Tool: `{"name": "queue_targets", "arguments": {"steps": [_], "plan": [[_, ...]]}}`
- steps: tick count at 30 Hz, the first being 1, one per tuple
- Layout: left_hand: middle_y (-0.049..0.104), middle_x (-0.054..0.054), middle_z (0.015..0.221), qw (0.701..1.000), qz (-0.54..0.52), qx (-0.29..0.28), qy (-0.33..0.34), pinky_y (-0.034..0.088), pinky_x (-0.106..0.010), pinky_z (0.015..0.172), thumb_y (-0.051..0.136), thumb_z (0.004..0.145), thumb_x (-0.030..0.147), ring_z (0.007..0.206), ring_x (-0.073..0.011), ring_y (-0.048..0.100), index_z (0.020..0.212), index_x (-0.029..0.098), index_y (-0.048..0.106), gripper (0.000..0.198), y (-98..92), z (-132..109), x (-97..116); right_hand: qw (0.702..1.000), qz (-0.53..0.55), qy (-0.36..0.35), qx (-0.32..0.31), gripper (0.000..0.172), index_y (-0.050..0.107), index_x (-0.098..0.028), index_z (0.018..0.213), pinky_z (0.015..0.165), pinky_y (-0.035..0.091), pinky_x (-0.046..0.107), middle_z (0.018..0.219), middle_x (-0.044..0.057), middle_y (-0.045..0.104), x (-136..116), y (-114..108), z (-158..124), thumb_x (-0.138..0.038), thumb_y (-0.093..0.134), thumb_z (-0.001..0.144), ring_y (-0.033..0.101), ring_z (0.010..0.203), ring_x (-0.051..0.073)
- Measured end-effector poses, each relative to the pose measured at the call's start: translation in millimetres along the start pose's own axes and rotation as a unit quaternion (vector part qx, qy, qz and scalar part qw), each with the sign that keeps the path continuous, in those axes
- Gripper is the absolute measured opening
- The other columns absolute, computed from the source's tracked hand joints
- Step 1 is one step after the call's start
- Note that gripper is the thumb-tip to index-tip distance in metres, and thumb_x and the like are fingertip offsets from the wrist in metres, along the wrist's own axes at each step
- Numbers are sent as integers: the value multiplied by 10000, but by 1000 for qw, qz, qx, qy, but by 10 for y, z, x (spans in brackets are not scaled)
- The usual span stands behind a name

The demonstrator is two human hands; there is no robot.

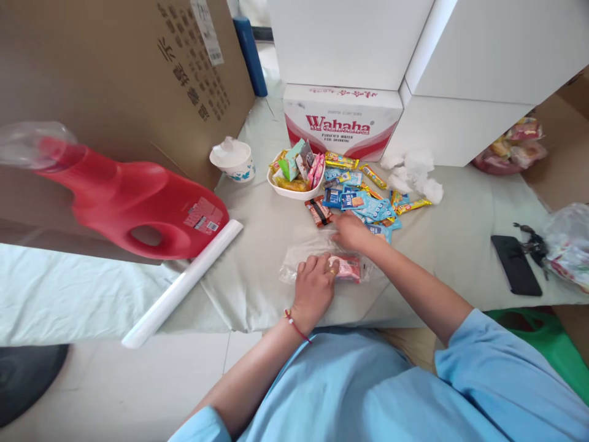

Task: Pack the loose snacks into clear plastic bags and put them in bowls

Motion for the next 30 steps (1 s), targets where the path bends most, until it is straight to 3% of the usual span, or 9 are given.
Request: {"name": "queue_targets", "arguments": {"steps": [3, 9, 14, 19, 21, 24, 26, 28, 30], "plan": [[690, -92, 1066, 1000, 16, 0, -19, 384, -418, 781, 517, 1049, 242, 959, -268, 546, 1276, 299, 705, 300, 10, -21, -9, 999, 27, -29, -35, 236, 756, -127, 1132, 892, 449, 326, 1024, 132, 735, -63, -14, -28, -168, 610, 951, 633, 1030, 266], [692, -76, 910, 1000, 0, 23, 8, 362, -407, 754, 519, 1042, 182, 932, -256, 586, 1147, 235, 732, 243, 78, -44, 20, 988, -15, -142, 58, 212, 748, -162, 1019, 817, 411, 323, 1120, 130, 645, -424, -280, -645, -152, 538, 989, 563, 981, 239], [691, -66, 768, 996, -76, 37, 17, 374, -393, 733, 516, 997, 125, 805, -231, 623, 834, 199, 721, 273, 178, -78, -53, 994, -18, -104, -39, 374, 660, -252, 1357, 658, 336, 281, 1073, 84, 628, -543, 252, -1131, -164, 510, 1025, 561, 769, 170], [736, -31, 767, 954, -284, 79, 59, 464, -374, 797, 517, 940, 151, 761, -195, 675, 856, 210, 710, 218, 21, -305, -225, 994, 42, -105, -14, 538, 517, -330, 1557, 721, 381, 278, 1106, 70, 633, -554, 545, -1234, -150, 464, 1052, 582, 892, 194], [739, -8, 769, 922, -372, 112, 1, 494, -352, 800, 528, 934, 193, 753, -183, 682, 890, 226, 722, 202, -73, -377, -474, 992, 50, -114, -4, 483, 562, -330, 1523, 747, 394, 285, 1095, 71, 639, -577, 588, -1249, -188, 467, 1071, 571, 912, 203], [685, 3, 744, 855, -413, 215, -229, 511, -327, 765, 475, 962, 275, 744, -182, 652, 886, 232, 699, 241, -153, -453, -1086, 992, 43, -115, -1, 420, 623, -303, 1465, 764, 410, 298, 1098, 88, 638, -619, 615, -1268, -223, 471, 1081, 564, 916, 216], [718, -44, 939, 833, -366, 246, -334, 527, -366, 893, 431, 997, 361, 937, -215, 669, 998, 227, 700, 300, -179, -428, -1325, 994, 37, -107, 0, 418, 634, -288, 1451, 785, 423, 307, 1106, 98, 633, -640, 612, -1269, -205, 486, 1069, 567, 931, 225], [702, -110, 1199, 880, -299, 178, -324, 464, -468, 1097, 543, 952, 459, 1224, -283, 603, 1104, 216, 710, 332, -143, -215, -1323, 994, 48, -96, 3, 403, 650, -280, 1428, 802, 436, 311, 1102, 99, 630, -640, 588, -1260, -201, 497, 1063, 570, 934, 227], [648, -145, 1347, 934, -245, 71, -250, 394, -545, 1180, 716, 820, 465, 1381, -355, 494, 1064, 208, 735, 354, -34, -29, -1178, 993, 85, -83, 4, 374, 668, -283, 1388, 802, 452, 306, 1079, 86, 631, -608, 551, -1250, -209, 494, 1064, 576, 919, 219]]}}
Point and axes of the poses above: each hand's wrist, its own z-axis towards the middle knuckle, its own y-axis out of the palm, x = y × z, the point moved 9 cm from there along z, towards the middle knuckle
